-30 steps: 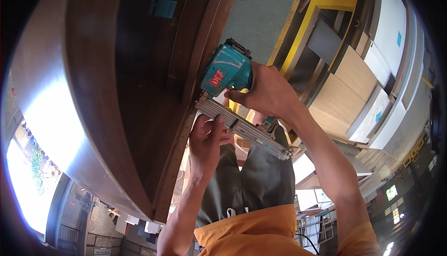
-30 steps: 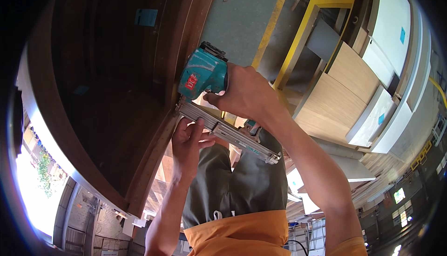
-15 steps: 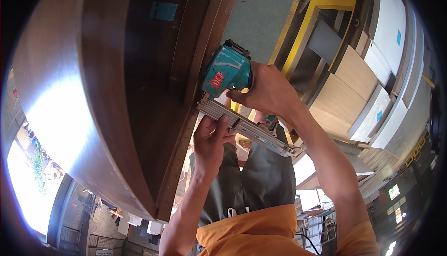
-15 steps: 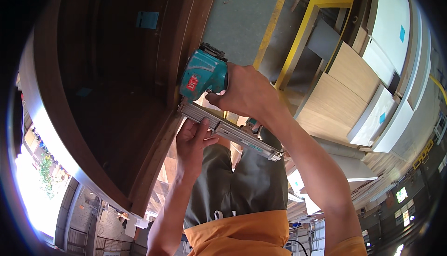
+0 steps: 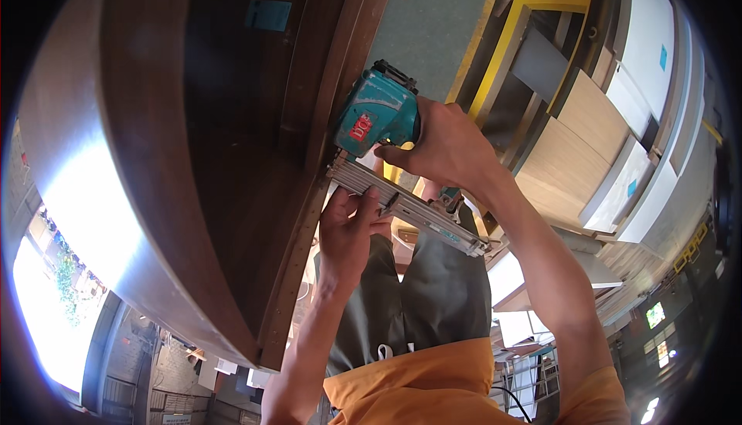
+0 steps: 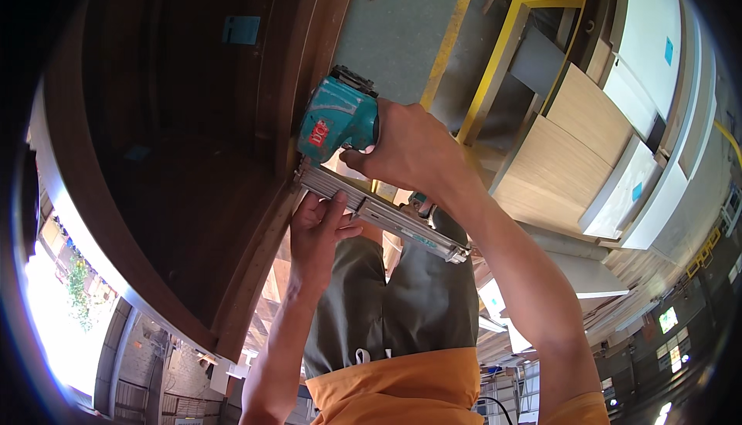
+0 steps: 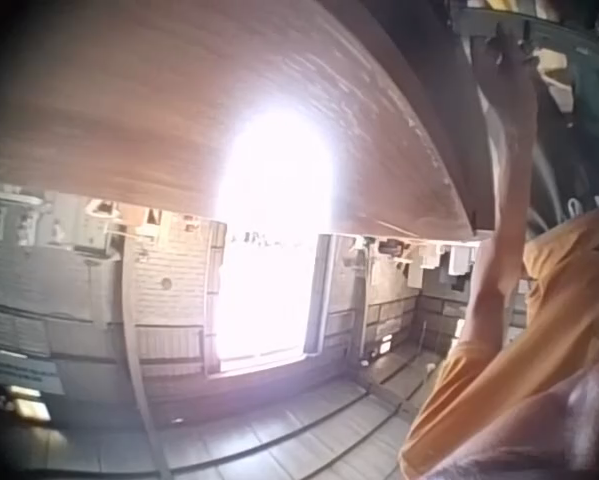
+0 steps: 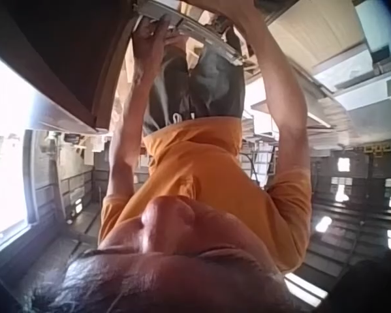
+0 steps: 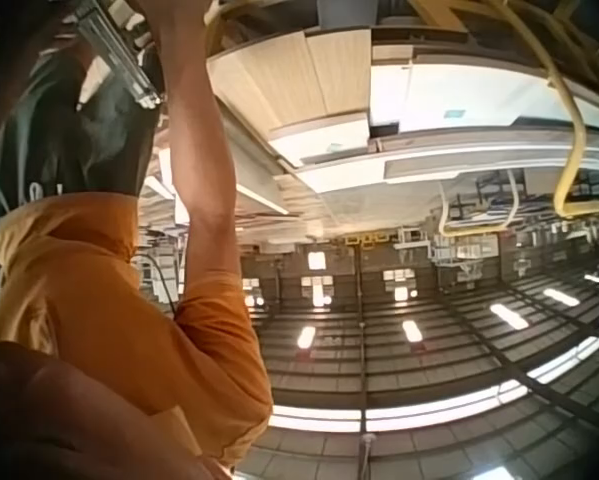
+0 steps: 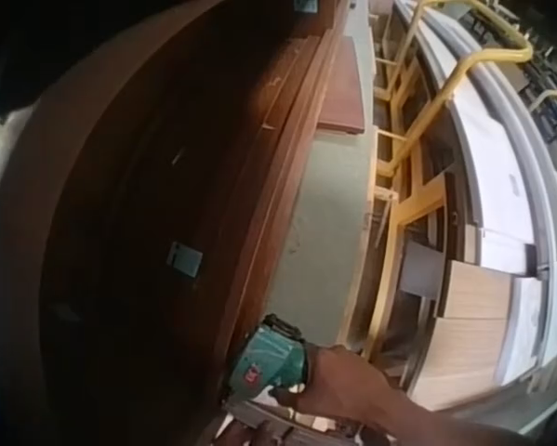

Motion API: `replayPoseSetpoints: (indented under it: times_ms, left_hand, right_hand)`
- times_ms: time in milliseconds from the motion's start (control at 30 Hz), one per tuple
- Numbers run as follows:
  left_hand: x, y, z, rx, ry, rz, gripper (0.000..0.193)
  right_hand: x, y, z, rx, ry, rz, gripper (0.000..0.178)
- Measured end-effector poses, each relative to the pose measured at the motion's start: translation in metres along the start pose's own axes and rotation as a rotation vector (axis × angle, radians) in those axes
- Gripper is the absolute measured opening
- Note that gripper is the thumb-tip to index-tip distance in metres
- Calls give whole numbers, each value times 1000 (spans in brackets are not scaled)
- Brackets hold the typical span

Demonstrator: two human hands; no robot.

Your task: Assembling a piece of wooden furniture by using a pneumatic nail gun to attach wood panels and trim.

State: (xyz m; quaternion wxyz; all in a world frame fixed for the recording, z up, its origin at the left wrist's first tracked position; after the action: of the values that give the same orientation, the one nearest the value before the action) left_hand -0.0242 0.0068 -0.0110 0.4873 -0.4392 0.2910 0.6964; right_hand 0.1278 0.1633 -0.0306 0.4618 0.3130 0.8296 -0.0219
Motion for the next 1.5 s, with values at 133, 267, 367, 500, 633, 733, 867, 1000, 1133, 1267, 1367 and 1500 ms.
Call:
replayPoseSetpoints:
  times_ms: [133, 267, 367, 500, 633, 733, 867, 1000, 1133, 1267, 1367, 1500]
  left_hand:
    - [-1, 2, 0, 26, -4, 10, 26]
    - [0, 4, -4, 18, -8, 6, 27]
    - [-1, 2, -1, 15, -5, 1, 27]
    - [-2, 2, -2, 7, 4, 12, 27]
    - [-3, 1, 1, 5, 4, 3, 27]
    - [-2, 1, 1, 3, 6, 1, 27]
    - [-2, 1, 1, 4, 10, -7, 29]
    - [-2, 1, 1, -4, 19, -10, 30]
    - [-2, 0, 2, -5, 28, -22, 29]
    - [-1, 1, 1, -2, 34, -21, 29]
    - [-1, 2, 0, 0, 45, -17, 28]
    - [1, 6, -5, 37, 25, -10, 30]
  right_hand:
    - [0, -1, 2, 24, -30, 28, 49]
    - [0, -2, 3, 4, -34, 34, 50]
    - [2, -4, 5, -40, 30, 36, 47]
    - [1, -2, 3, 7, 8, 3, 46]
    - [1, 0, 2, 24, 3, -21, 46]
    - [1, -1, 2, 31, 0, -30, 47]
    - [1, 0, 3, 19, 11, -19, 47]
    - [1, 0, 2, 24, 21, -23, 46]
    - [0, 1, 4, 21, 22, -16, 45]
    - [1, 0, 7, -1, 19, 26, 48]
    - [0, -3, 8, 10, 14, 46, 48]
    - [-1, -7, 10, -49, 22, 66, 48]
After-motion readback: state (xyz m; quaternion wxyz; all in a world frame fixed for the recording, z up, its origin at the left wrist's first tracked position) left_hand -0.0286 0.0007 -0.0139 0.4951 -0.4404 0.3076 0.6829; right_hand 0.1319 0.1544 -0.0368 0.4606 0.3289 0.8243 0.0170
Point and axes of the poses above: each hand's wrist, its own x-axis towards the middle knuckle, its own y-axis out of the back of the hand, z = x × y, the point moved 2 cm from there along x, towards the middle knuckle
